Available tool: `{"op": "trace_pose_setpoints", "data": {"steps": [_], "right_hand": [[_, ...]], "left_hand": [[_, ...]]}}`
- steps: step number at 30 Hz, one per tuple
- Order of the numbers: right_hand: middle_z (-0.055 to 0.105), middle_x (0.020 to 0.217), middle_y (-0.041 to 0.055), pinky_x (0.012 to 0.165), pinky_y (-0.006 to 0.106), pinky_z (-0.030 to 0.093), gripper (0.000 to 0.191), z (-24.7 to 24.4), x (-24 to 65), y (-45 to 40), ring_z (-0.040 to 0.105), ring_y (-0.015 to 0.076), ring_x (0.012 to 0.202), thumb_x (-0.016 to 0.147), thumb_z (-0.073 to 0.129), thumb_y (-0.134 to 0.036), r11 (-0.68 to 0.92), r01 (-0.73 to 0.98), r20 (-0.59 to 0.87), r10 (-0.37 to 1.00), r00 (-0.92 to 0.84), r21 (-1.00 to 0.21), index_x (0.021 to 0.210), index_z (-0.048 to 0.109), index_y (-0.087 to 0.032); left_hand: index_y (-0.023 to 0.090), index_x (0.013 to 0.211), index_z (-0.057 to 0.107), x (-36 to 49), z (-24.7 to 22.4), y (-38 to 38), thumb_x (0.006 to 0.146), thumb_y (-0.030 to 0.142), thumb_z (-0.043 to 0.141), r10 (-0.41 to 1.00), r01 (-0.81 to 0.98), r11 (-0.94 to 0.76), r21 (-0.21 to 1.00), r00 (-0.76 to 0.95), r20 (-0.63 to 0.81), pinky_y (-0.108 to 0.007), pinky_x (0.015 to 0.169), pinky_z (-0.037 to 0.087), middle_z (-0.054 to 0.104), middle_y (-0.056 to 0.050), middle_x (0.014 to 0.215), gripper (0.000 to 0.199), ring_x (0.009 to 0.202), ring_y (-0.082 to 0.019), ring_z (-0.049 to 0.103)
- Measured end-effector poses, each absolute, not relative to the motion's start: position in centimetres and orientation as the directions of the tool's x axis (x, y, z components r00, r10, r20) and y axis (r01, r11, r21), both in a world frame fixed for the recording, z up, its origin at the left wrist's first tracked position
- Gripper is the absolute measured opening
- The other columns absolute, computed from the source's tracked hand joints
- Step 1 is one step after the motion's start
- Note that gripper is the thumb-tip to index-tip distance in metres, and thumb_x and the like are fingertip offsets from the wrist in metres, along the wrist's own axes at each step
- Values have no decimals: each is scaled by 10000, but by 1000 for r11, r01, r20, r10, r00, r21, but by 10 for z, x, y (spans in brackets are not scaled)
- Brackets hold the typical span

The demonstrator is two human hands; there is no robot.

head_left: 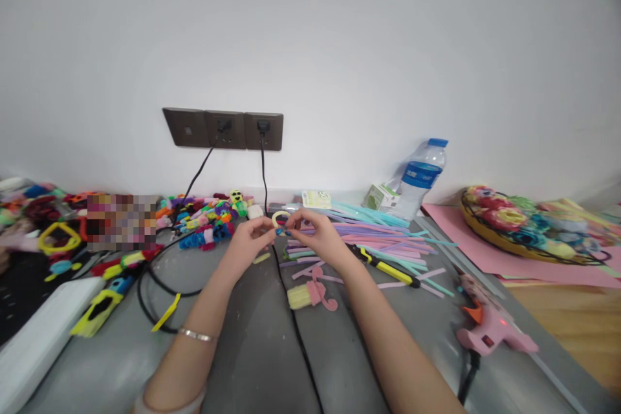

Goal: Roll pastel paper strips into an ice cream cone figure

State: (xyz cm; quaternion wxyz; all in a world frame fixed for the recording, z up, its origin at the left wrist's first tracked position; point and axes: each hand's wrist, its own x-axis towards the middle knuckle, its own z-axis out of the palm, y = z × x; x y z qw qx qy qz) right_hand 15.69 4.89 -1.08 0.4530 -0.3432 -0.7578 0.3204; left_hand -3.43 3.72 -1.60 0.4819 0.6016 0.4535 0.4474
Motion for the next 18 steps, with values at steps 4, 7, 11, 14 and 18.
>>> {"op": "trace_pose_setpoints", "data": {"steps": [4, 7, 11, 14, 18], "right_hand": [[632, 834, 26, 722, 288, 427, 99, -11, 160, 51, 567, 156, 761, 845, 570, -177, 587, 252, 536, 808, -245, -770, 922, 632, -186], [631, 933, 50, 715, 296, 427, 174, -13, 162, 53, 566, 149, 750, 856, 554, -194, 572, 268, 540, 821, -186, -775, 1006, 643, -184], [674, 956, 70, 677, 295, 437, 217, -17, 161, 55, 607, 171, 787, 894, 558, -302, 462, 183, 416, 877, -243, -868, 1046, 661, -186], [690, 882, 59, 685, 297, 452, 249, -17, 159, 54, 622, 181, 798, 888, 591, -357, 414, 105, 364, 876, -317, -904, 1054, 666, -187], [650, 751, 29, 569, 265, 414, 248, -14, 157, 52, 546, 139, 632, 865, 623, -413, 372, 101, 311, 874, -373, -923, 923, 684, -180]], "left_hand": [[164, 819, 645, -33, -15, 36, 673, 425, 738, 993, -16, -46, 999, 112, 48, -221, 554, 455, 639, -5, 714, 314, 659, -150, 613], [161, 824, 652, -32, -15, 35, 650, 437, 762, 993, -44, -10, 999, 121, 15, -221, 548, 452, 639, 3, 677, 344, 611, -136, 601], [145, 849, 699, -29, -15, 34, 625, 421, 782, 986, -28, 7, 1000, 166, -2, -231, 569, 454, 651, -5, 675, 365, 584, -118, 567], [138, 842, 723, -27, -13, 32, 629, 414, 779, 977, 6, 3, 1000, 212, -4, -233, 567, 439, 638, -4, 649, 353, 561, -105, 529], [143, 842, 700, -25, -9, 29, 631, 391, 783, 976, -8, 13, 1000, 218, -11, -232, 575, 453, 627, 2, 674, 336, 575, -101, 529]]}}
